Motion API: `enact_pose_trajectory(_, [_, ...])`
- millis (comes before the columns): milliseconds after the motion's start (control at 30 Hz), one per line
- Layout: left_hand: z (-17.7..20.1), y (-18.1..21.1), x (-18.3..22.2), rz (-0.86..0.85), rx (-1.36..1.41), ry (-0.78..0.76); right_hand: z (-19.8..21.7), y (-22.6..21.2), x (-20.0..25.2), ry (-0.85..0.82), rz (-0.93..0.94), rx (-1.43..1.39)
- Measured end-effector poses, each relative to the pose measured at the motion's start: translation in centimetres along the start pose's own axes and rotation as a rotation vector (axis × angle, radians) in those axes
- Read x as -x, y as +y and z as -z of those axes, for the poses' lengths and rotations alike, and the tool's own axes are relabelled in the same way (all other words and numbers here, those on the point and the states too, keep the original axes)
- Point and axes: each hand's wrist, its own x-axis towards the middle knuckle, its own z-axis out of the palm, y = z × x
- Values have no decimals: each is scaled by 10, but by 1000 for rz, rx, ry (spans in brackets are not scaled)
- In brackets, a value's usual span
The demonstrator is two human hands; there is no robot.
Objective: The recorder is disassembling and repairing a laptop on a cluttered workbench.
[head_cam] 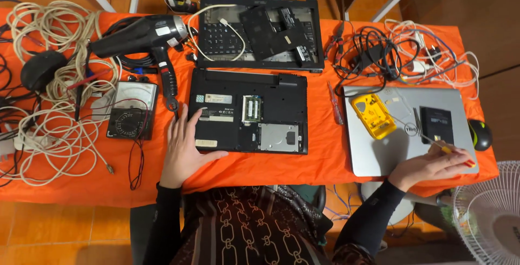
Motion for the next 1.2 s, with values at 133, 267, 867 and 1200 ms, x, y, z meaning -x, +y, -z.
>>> enact_pose_trajectory(133, [-2, 0, 1, -61, -2, 24, 4, 6, 1, 10, -21, 30])
enact_pose_trajectory(267, [1, 3, 2, 3, -12, -4, 18, 20, 2, 16, 0, 40])
enact_pose_trajectory(867, [-1, -2, 1, -46, -7, 16, 21, 24, 5, -12, -81, -2])
enact_pose_trajectory(1200, [5, 13, -1, -40, -38, 14, 59, 29, 7, -74, -127, -245])
